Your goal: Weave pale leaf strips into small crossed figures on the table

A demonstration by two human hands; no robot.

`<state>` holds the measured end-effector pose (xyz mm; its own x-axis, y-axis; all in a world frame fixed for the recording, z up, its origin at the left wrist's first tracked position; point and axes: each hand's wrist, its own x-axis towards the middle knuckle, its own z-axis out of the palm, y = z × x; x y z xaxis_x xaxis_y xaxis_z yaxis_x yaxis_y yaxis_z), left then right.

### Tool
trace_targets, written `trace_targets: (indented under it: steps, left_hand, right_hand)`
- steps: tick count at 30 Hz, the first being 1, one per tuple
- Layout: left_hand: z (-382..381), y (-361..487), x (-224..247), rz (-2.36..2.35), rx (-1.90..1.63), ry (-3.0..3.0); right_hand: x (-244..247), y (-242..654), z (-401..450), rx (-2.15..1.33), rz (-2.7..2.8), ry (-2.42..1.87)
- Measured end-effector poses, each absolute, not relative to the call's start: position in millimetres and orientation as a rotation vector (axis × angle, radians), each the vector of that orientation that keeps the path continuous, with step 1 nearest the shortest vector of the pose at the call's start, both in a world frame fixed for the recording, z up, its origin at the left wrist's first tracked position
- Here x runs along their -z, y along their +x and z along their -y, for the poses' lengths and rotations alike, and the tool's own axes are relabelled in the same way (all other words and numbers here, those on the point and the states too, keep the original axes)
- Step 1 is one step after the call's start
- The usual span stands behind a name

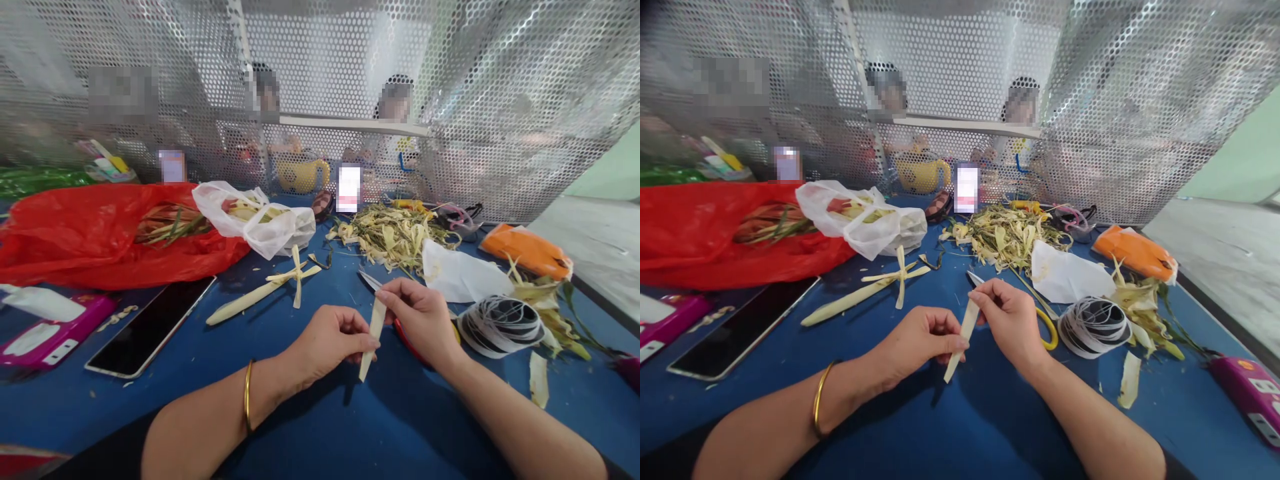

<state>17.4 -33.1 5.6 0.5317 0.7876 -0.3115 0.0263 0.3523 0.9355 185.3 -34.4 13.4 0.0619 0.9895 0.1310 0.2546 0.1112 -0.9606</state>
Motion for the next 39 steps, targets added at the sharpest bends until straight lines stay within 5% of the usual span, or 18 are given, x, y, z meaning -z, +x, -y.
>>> trace_targets:
  steps: [8, 15, 23, 39]
  left_hand:
    - [30.0, 14.7, -7.1, -0.954, -0.538, 1.085]
    - [22.7, 11.4, -8.9, -1.009, -0.726, 0.828]
    - [23.8, 11.7, -7.0, -0.991, -0.770, 0.775]
    - [25.7, 15.6, -5.8, -0.984, -0.881, 0.939]
  right_hand:
    - [-15.3, 187.2, 32.2, -0.862, 1.369, -1.384]
    - [-20.1, 194.6, 37.0, -0.090, 1.998, -1.057]
    - [-17.1, 188.9, 39.5, 0.253, 2.335, -0.860]
    - [-11.0, 178.3, 43.6, -0.658, 1.762, -1.395]
